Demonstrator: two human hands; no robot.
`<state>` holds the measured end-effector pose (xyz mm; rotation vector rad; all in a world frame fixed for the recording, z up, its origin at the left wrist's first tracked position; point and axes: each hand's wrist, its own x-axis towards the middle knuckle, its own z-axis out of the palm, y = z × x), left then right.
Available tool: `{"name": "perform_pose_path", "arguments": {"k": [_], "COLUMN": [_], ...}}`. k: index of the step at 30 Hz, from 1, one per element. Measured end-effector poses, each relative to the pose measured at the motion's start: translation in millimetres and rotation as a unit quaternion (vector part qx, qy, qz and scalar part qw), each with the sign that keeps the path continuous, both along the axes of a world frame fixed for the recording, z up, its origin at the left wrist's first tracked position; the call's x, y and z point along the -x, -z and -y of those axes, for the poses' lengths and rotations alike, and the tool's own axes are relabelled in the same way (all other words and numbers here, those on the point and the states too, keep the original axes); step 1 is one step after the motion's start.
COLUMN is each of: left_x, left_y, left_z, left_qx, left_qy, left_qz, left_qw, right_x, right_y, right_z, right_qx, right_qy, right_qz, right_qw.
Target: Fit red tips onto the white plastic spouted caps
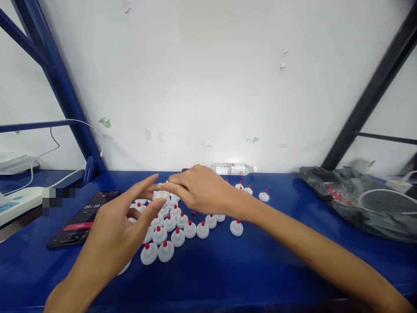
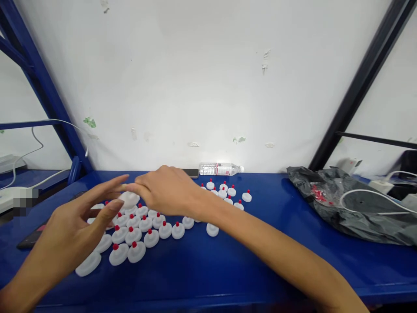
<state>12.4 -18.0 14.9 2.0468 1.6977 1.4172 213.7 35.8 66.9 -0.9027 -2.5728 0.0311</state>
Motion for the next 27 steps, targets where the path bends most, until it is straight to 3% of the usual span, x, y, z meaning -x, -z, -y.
{"name": "perform_pose_path", "arguments": {"k": [5, 11, 15, 22, 27], "left_x": [22.9, 26.9, 18.5, 12.7, 19.6], "left_y": [-2.6, -1.1, -0.4, -2.5, -0.4], "left_z": [-1.3, -4.4, -4.7, -4.5, -6.4], "left_qx": [0.008, -0.020, -0.023, -0.033, -0.031], "left_qy": [-0.067, -0.050, -0.044, -0.030, -0.029], "left_qz": [-0.020, -0.067, -0.054, -0.050, -0.054], "left_qw": [0.998, 0.996, 0.997, 0.998, 0.998], "right_x": [-23.8, -41.2, -43.6, -16.5, 22.4], "right_y": [-4.3, 12.5, 9.5, 14.9, 29.9], "right_z": [-26.3, -57.0, -59.0, -46.8, -53.6], "right_qx": [0.082, 0.182, 0.161, 0.050, 0.036], "right_qy": [0.135, 0.179, 0.199, 0.131, 0.087], "right_qz": [0.152, 0.245, 0.241, 0.195, 0.200], "right_qw": [0.976, 0.935, 0.936, 0.971, 0.975]}}
